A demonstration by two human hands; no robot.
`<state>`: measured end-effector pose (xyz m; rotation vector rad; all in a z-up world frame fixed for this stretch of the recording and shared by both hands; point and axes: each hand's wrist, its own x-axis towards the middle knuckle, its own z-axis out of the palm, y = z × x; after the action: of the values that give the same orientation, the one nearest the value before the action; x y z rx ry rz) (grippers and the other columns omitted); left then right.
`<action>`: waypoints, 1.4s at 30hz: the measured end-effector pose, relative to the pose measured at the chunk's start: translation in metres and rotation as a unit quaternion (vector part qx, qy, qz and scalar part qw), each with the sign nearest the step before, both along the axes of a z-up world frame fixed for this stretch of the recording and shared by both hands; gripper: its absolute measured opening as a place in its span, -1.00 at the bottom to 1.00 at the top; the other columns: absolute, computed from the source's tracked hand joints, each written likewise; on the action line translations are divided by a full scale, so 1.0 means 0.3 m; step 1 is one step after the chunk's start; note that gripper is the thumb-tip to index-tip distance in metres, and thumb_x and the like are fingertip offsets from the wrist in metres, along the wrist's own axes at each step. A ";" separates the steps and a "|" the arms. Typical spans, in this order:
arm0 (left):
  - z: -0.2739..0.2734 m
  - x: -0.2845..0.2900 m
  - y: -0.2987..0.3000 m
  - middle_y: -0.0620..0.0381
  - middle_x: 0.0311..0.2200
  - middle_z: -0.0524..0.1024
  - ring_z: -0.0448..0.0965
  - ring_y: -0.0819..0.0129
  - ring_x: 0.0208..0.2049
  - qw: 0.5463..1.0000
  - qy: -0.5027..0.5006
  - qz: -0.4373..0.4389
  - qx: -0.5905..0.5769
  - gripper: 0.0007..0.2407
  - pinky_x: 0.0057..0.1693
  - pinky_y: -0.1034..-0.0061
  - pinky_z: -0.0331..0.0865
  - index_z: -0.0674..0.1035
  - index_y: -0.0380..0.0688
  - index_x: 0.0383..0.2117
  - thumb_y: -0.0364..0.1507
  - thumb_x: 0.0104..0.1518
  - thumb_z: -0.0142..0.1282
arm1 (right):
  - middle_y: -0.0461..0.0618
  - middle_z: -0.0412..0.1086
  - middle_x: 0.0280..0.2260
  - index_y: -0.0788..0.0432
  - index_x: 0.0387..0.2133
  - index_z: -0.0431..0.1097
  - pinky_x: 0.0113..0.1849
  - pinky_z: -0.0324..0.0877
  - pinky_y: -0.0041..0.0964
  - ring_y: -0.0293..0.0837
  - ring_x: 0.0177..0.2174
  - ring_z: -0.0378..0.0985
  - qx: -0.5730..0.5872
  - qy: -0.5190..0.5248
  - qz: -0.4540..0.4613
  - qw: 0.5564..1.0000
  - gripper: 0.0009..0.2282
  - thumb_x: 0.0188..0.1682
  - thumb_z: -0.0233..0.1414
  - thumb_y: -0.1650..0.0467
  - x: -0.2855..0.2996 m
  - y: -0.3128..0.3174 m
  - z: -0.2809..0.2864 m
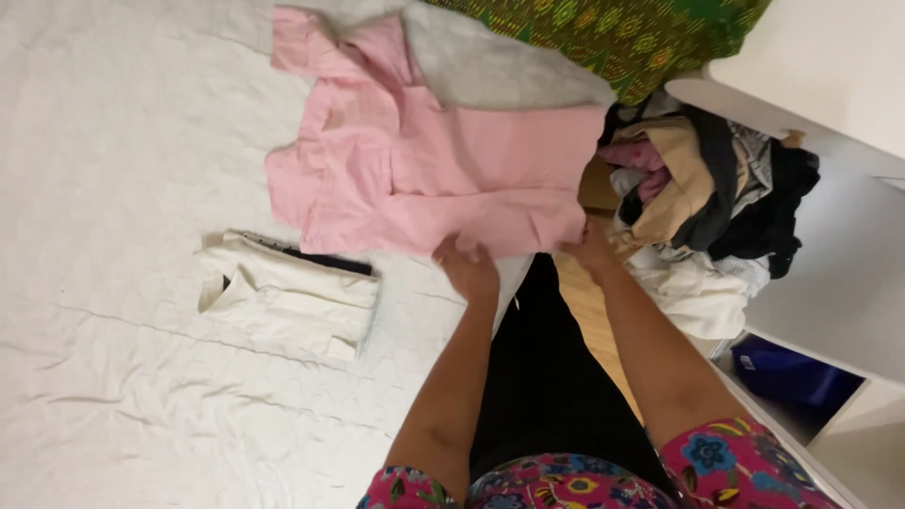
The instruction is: The person folds a pair of black shorts on a white bedsheet, followed by a white shirt and a pink shirt. Each item is smoothed out, folded into a compact rectangle, and placed on the bed.
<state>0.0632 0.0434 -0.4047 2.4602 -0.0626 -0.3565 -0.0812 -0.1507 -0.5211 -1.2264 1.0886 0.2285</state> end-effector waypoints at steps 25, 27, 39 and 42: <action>-0.241 0.039 0.139 0.07 -0.30 0.50 0.49 0.32 -0.40 0.735 0.212 0.572 -0.295 -0.63 -0.25 0.37 0.55 0.45 -0.18 0.06 -0.22 0.24 0.08 | -0.06 0.41 -0.31 0.28 -0.13 0.46 -0.22 0.34 -0.28 -0.22 -0.32 0.38 -0.036 0.040 -0.025 0.998 -0.77 0.12 0.13 0.32 -0.271 -0.155 0.006; -0.202 0.074 0.106 0.07 -0.31 0.55 0.54 0.32 -0.42 0.736 0.197 0.564 -0.318 -0.55 -0.30 0.39 0.51 0.47 -0.29 0.04 -0.16 0.21 0.15 | -0.07 0.47 -0.35 0.23 -0.10 0.46 -0.26 0.35 -0.29 -0.21 -0.37 0.42 -0.065 0.101 0.021 0.993 -0.76 0.12 0.09 0.30 -0.200 -0.182 0.093; -0.308 0.410 0.479 0.12 -0.22 0.54 0.37 0.28 -0.39 0.726 0.136 0.538 -0.406 -0.47 -0.31 0.41 0.45 0.45 -0.13 0.13 -0.26 0.05 0.42 | -0.05 0.50 -0.34 0.30 -0.13 0.50 -0.20 0.41 -0.40 -0.32 -0.33 0.47 -0.326 -0.058 -0.047 0.942 -0.82 0.15 0.12 0.39 -0.092 -0.208 0.242; -0.164 0.489 0.501 0.15 -0.16 0.52 0.53 0.28 -0.25 0.703 0.106 0.573 -0.408 -0.57 -0.28 0.39 0.48 0.42 0.04 0.09 -0.27 0.10 0.27 | -0.10 0.51 -0.29 0.27 -0.11 0.50 -0.20 0.40 -0.42 -0.35 -0.31 0.45 -0.278 -0.117 -0.127 0.945 -0.81 0.16 0.12 0.36 -0.050 -0.172 0.312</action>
<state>0.2098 0.1938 -0.4540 1.1785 1.1160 -0.0012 -0.0961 -0.2022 -0.4275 -1.5430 1.1226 -0.4447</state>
